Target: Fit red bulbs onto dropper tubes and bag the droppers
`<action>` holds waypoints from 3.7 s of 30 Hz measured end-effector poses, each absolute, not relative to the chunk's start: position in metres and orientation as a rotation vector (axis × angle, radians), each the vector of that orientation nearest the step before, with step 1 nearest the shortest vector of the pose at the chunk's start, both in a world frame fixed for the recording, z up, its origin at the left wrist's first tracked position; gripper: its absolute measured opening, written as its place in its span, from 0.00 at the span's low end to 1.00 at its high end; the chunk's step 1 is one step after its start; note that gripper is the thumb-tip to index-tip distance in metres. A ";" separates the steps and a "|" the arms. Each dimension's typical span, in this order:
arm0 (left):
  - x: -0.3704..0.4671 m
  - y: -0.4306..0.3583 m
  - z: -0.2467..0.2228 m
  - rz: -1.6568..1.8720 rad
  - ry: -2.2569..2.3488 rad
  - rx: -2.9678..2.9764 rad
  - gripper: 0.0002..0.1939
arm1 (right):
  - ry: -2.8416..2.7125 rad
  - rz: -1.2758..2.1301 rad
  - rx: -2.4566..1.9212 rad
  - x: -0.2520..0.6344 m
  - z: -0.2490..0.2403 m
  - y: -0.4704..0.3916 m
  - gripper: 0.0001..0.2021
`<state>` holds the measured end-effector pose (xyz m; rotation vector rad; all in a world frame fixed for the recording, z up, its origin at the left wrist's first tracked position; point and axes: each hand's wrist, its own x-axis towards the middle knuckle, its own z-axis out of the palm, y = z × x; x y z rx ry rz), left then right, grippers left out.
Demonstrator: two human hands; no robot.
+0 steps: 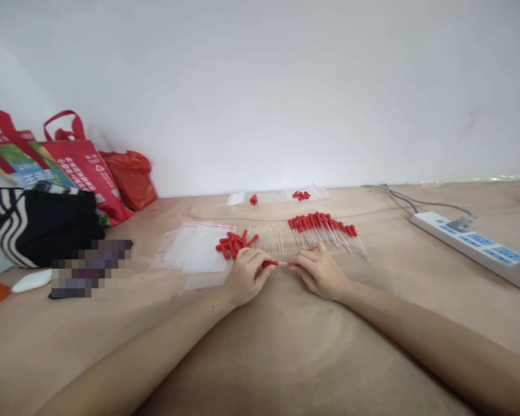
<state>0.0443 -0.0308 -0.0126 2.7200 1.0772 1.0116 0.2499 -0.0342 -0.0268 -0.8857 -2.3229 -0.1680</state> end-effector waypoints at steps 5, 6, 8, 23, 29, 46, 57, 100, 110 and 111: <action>0.044 -0.030 -0.014 0.954 1.057 2.725 0.08 | -2.356 -0.151 -0.863 0.249 -0.028 -0.035 0.10; 0.044 -0.030 -0.015 0.942 1.063 2.729 0.08 | -2.358 -0.142 -0.858 0.249 -0.028 -0.034 0.10; 0.044 -0.030 -0.015 0.928 1.068 2.737 0.08 | -2.357 -0.115 -0.850 0.250 -0.029 -0.033 0.09; 0.048 -0.027 -0.016 0.879 1.095 2.761 0.09 | -2.325 -0.260 -0.888 0.246 -0.027 -0.029 0.12; 0.048 -0.027 -0.014 0.832 1.024 2.836 0.07 | -2.313 -0.153 -0.894 0.240 -0.029 -0.033 0.11; 0.046 -0.023 -0.012 0.989 1.284 2.777 0.05 | -2.414 -0.379 -1.125 0.236 -0.018 -0.030 0.09; 0.042 -0.023 -0.014 0.753 1.228 2.785 0.04 | -1.910 -0.127 -1.795 0.238 -0.010 0.023 0.11; 0.052 0.042 0.018 0.845 1.940 2.495 0.07 | -1.821 -0.146 -1.701 0.217 -0.018 0.013 0.13; 0.047 -0.029 -0.016 1.151 0.994 1.913 0.10 | -2.116 -0.227 -1.136 0.267 -0.034 -0.026 0.09; 0.047 -0.030 -0.018 1.113 0.985 1.892 0.09 | -2.117 -0.246 -1.120 0.269 -0.033 -0.028 0.09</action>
